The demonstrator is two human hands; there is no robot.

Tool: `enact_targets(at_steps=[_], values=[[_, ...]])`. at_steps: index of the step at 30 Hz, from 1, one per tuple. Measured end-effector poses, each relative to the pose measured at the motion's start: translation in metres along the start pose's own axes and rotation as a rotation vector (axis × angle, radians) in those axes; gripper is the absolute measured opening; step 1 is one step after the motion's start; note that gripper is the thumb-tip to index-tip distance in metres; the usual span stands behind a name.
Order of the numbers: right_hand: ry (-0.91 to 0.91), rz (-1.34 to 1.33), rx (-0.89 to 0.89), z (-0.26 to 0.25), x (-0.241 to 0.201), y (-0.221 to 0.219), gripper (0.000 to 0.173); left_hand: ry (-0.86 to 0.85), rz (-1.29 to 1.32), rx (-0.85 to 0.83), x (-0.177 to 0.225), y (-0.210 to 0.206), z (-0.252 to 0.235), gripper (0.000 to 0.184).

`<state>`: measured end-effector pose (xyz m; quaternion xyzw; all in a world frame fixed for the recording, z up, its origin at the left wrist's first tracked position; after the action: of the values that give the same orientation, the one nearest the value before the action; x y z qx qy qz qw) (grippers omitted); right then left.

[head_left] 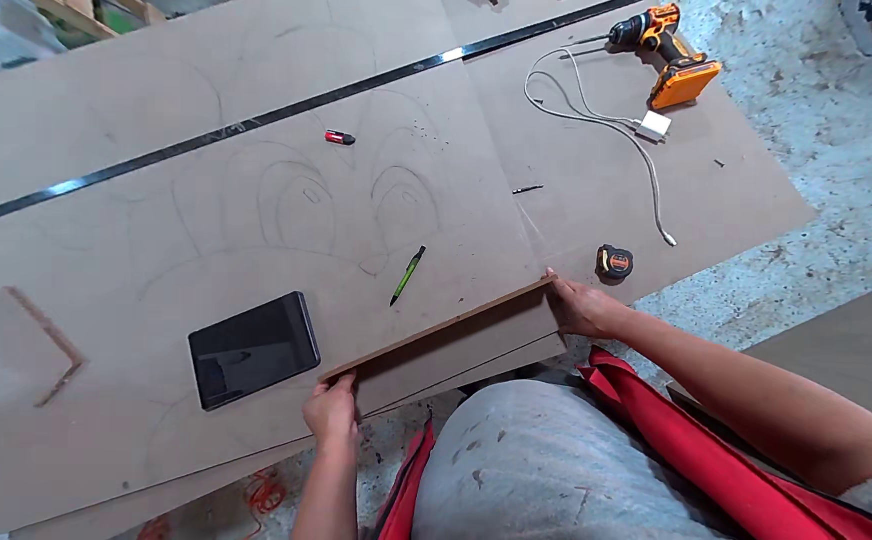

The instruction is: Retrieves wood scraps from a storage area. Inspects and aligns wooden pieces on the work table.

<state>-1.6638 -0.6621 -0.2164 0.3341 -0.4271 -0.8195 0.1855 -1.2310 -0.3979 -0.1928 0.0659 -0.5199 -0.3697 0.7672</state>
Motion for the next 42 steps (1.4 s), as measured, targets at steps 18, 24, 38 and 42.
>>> enact_targets(at_steps=[18, 24, 38, 42], values=[[-0.181, -0.147, 0.024, -0.001, 0.005, -0.006, 0.116, 0.036, 0.035, -0.028, 0.015, -0.004, -0.021, 0.033], [-0.192, -0.134, 0.054, -0.001, 0.004, -0.01, 0.113, 0.058, 0.064, -0.028, 0.015, -0.003, -0.022, 0.033], [-0.186, -0.13, 0.053, 0.001, 0.003, -0.007, 0.114, 0.027, 0.019, -0.071, 0.015, 0.0, -0.025, 0.034], [-0.188, -0.184, 0.014, 0.0, 0.006, -0.004, 0.117, 0.003, 0.038, -0.12, 0.016, -0.001, -0.026, 0.044]])
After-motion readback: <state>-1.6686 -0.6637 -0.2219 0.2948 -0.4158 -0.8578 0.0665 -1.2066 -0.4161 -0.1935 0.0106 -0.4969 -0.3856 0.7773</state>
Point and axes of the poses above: each hand's wrist, its own z-axis away from the middle knuckle, its own y-axis out of the back of the hand, x = y × z, the point moved 6 cm from there along -z, towards the middle knuckle, and after that the axes turned 4 degrees about z, right-handed, at the moved point
